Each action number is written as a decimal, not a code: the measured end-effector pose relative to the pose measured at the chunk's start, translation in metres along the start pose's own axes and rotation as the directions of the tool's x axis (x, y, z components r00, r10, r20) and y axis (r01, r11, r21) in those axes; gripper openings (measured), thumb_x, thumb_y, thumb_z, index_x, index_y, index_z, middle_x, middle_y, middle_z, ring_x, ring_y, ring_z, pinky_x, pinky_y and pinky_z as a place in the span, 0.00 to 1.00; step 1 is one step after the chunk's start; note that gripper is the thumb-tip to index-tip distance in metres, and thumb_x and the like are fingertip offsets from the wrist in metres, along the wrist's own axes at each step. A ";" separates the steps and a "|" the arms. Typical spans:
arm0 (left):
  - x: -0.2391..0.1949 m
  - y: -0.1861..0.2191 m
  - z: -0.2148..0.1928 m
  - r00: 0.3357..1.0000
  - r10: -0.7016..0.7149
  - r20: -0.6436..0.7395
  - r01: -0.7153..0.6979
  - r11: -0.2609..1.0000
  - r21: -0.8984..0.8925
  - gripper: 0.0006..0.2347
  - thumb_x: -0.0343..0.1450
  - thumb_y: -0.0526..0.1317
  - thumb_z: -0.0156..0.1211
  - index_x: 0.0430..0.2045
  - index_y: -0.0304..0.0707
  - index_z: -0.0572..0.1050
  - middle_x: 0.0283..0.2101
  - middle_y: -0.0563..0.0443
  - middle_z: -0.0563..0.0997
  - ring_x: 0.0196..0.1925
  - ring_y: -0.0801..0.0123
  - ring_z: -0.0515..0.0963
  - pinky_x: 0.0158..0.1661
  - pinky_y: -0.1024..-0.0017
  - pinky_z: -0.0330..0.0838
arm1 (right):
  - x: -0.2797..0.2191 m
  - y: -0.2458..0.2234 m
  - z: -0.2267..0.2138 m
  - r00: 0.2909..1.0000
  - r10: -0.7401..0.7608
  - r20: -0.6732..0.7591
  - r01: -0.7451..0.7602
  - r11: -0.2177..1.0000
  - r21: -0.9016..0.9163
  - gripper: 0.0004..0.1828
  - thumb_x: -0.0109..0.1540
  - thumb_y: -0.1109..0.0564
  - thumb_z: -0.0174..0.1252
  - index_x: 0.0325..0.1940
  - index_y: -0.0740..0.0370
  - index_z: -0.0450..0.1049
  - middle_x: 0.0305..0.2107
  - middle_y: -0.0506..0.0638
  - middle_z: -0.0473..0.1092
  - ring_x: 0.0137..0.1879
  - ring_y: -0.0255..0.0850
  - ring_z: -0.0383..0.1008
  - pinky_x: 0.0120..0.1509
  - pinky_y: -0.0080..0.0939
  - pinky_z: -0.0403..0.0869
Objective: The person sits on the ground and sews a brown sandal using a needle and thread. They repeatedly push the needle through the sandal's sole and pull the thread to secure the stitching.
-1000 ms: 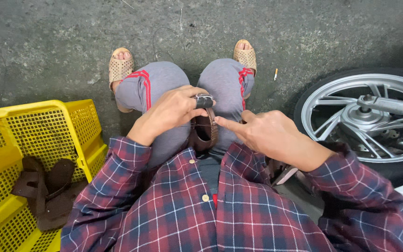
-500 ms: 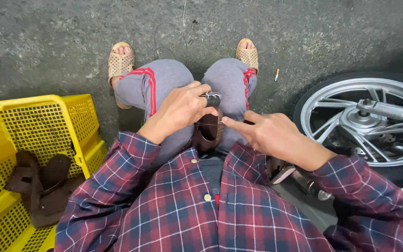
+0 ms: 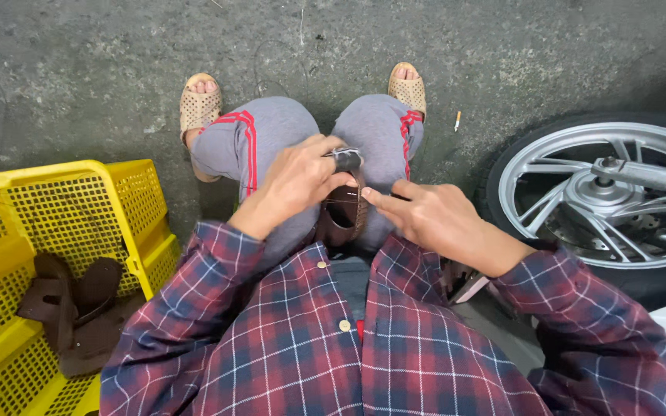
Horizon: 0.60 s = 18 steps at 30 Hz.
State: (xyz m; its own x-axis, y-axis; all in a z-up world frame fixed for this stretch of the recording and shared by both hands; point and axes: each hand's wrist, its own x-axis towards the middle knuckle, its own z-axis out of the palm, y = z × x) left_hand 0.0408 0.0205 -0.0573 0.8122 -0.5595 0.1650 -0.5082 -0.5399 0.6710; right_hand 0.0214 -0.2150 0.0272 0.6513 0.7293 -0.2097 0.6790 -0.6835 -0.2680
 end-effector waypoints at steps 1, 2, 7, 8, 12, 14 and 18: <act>-0.002 0.009 -0.007 0.996 -0.001 -0.086 -0.008 0.995 -0.100 0.14 0.66 0.43 0.65 0.13 0.33 0.71 0.40 0.51 0.74 0.39 0.60 0.75 0.31 0.70 0.73 | 0.000 0.000 -0.005 1.000 -0.003 0.010 0.003 1.000 0.022 0.18 0.64 0.49 0.46 0.58 0.37 0.69 0.26 0.42 0.66 0.24 0.41 0.72 0.26 0.38 0.71; -0.004 0.017 -0.014 0.985 -0.010 -0.170 -0.024 0.980 -0.197 0.15 0.66 0.42 0.65 0.14 0.31 0.69 0.45 0.47 0.74 0.43 0.55 0.76 0.35 0.68 0.74 | 0.001 0.001 -0.009 1.000 -0.007 0.021 0.006 0.999 0.044 0.18 0.64 0.49 0.46 0.58 0.37 0.70 0.26 0.42 0.66 0.24 0.42 0.72 0.26 0.39 0.71; -0.051 0.021 -0.005 0.991 -0.128 -0.046 0.113 0.963 -0.244 0.10 0.67 0.40 0.62 0.19 0.30 0.75 0.37 0.41 0.78 0.41 0.50 0.78 0.37 0.63 0.74 | 0.006 -0.002 -0.017 0.999 -0.043 0.000 0.043 0.999 0.025 0.16 0.64 0.47 0.46 0.55 0.37 0.71 0.26 0.41 0.67 0.24 0.39 0.72 0.25 0.36 0.70; -0.061 0.018 0.001 0.990 -0.143 0.001 0.140 0.972 -0.186 0.12 0.66 0.40 0.63 0.14 0.32 0.74 0.36 0.42 0.78 0.40 0.51 0.78 0.36 0.63 0.73 | 0.007 -0.003 -0.018 0.999 -0.052 0.004 0.052 0.999 0.010 0.15 0.64 0.48 0.47 0.54 0.38 0.71 0.26 0.41 0.67 0.23 0.39 0.72 0.25 0.36 0.70; -0.060 0.033 -0.020 0.977 -0.200 0.069 0.212 0.939 -0.270 0.10 0.66 0.38 0.61 0.18 0.28 0.75 0.36 0.38 0.79 0.42 0.47 0.78 0.37 0.59 0.73 | 0.009 -0.008 -0.024 0.997 -0.069 -0.019 0.068 0.998 -0.007 0.13 0.65 0.48 0.47 0.52 0.39 0.72 0.25 0.41 0.67 0.24 0.37 0.72 0.24 0.36 0.70; -0.048 0.042 -0.039 0.975 -0.201 0.091 0.202 0.645 -0.737 0.02 0.66 0.33 0.61 0.26 0.34 0.79 0.35 0.44 0.81 0.39 0.54 0.80 0.41 0.64 0.73 | 0.009 -0.009 -0.026 0.996 -0.083 -0.044 0.082 0.997 -0.011 0.12 0.65 0.48 0.46 0.51 0.40 0.72 0.24 0.42 0.65 0.23 0.37 0.71 0.24 0.34 0.69; -0.051 0.054 -0.021 0.974 -0.221 0.050 0.120 0.315 -0.941 0.02 0.66 0.32 0.61 0.28 0.36 0.79 0.39 0.44 0.80 0.40 0.63 0.79 0.44 0.67 0.72 | 0.007 -0.008 -0.024 0.994 -0.089 -0.056 0.087 0.996 -0.038 0.12 0.65 0.48 0.46 0.50 0.41 0.71 0.25 0.42 0.65 0.23 0.38 0.70 0.24 0.34 0.69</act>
State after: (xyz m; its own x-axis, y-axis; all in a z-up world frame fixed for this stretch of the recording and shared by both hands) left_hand -0.0218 0.0330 -0.0144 0.8894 -0.4565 -0.0237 0.2064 0.3547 0.9119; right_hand 0.0285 -0.2050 0.0507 0.6064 0.7841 -0.1323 0.7454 -0.6184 -0.2488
